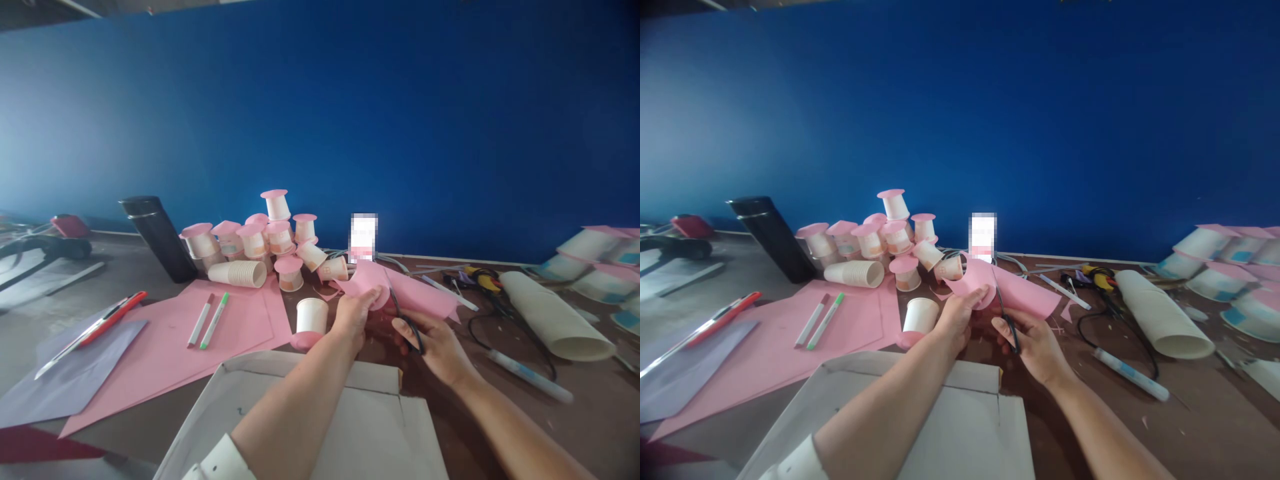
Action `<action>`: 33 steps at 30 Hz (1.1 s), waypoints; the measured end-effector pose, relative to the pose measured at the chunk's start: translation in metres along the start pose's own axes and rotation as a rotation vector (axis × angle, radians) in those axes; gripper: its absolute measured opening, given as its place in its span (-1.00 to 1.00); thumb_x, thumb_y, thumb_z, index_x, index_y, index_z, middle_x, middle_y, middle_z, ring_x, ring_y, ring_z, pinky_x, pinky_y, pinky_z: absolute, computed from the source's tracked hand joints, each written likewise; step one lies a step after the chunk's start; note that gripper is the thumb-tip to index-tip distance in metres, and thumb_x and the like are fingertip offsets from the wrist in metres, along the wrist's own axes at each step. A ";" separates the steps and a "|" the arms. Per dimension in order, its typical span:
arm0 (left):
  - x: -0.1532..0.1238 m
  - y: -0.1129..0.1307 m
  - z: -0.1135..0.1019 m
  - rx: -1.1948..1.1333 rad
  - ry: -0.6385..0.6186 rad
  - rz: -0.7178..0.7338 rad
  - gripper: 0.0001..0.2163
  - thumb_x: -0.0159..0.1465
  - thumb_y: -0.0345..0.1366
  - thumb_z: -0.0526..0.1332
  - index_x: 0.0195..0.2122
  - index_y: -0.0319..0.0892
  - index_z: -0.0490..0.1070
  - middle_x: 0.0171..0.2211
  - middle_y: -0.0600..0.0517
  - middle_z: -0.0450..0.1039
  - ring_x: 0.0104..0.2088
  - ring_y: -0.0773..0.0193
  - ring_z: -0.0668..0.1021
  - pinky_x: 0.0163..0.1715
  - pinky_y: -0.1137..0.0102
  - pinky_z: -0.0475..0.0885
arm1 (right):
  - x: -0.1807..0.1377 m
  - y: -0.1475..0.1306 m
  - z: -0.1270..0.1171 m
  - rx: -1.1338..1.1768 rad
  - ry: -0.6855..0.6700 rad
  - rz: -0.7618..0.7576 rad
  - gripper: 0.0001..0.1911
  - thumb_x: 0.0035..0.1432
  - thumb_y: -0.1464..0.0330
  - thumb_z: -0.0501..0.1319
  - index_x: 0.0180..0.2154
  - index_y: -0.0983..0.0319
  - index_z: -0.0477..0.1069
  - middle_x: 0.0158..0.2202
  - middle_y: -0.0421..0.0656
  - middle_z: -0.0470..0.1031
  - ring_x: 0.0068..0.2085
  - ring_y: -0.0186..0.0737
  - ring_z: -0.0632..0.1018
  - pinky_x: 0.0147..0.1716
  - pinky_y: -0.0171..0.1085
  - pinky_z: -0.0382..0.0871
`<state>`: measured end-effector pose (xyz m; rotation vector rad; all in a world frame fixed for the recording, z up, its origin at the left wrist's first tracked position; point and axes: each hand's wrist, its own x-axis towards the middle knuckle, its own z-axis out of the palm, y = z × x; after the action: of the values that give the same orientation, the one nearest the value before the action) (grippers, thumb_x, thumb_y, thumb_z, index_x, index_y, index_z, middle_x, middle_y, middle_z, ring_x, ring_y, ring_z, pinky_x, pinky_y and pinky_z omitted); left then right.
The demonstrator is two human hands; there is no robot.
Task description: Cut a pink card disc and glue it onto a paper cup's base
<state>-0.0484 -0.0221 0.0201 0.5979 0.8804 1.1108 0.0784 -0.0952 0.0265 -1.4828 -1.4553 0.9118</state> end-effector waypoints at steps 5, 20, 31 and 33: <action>0.000 0.001 0.000 0.013 -0.008 0.003 -0.64 0.00 -0.25 0.41 -0.22 -0.35 0.49 -0.46 -0.13 0.54 -0.62 0.18 0.52 -0.68 0.37 0.34 | -0.001 0.002 0.000 0.002 0.004 0.013 -0.53 0.06 -0.06 0.23 -0.52 0.22 0.42 -0.63 -0.24 0.41 -0.57 -0.31 0.43 -0.57 -0.36 0.28; 0.003 0.003 -0.002 0.012 0.005 0.004 -0.67 -0.02 -0.28 0.42 -0.25 -0.35 0.52 -0.41 -0.16 0.56 -0.59 0.18 0.54 -0.60 0.34 0.41 | 0.000 0.003 0.000 -0.004 0.010 -0.005 -0.53 0.07 -0.07 0.23 -0.48 0.22 0.44 -0.62 -0.22 0.43 -0.57 -0.28 0.45 -0.55 -0.34 0.31; 0.002 0.004 -0.003 0.051 0.004 -0.021 -0.64 -0.03 -0.22 0.44 -0.26 -0.34 0.52 -0.52 -0.11 0.53 -0.65 0.20 0.50 -0.68 0.38 0.34 | 0.002 0.008 0.000 0.012 0.008 -0.009 -0.56 0.09 -0.03 0.23 -0.40 0.23 0.47 -0.58 -0.23 0.43 -0.56 -0.30 0.46 -0.56 -0.35 0.30; 0.002 0.004 -0.002 0.034 0.013 -0.012 -0.64 -0.05 -0.23 0.46 -0.27 -0.34 0.52 -0.52 -0.11 0.53 -0.61 0.20 0.52 -0.65 0.40 0.36 | 0.002 0.008 0.000 0.009 0.005 -0.011 -0.57 0.10 -0.03 0.23 -0.40 0.23 0.47 -0.58 -0.23 0.43 -0.56 -0.30 0.46 -0.56 -0.35 0.30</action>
<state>-0.0522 -0.0192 0.0214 0.6133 0.9152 1.0914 0.0811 -0.0932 0.0195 -1.4676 -1.4526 0.9062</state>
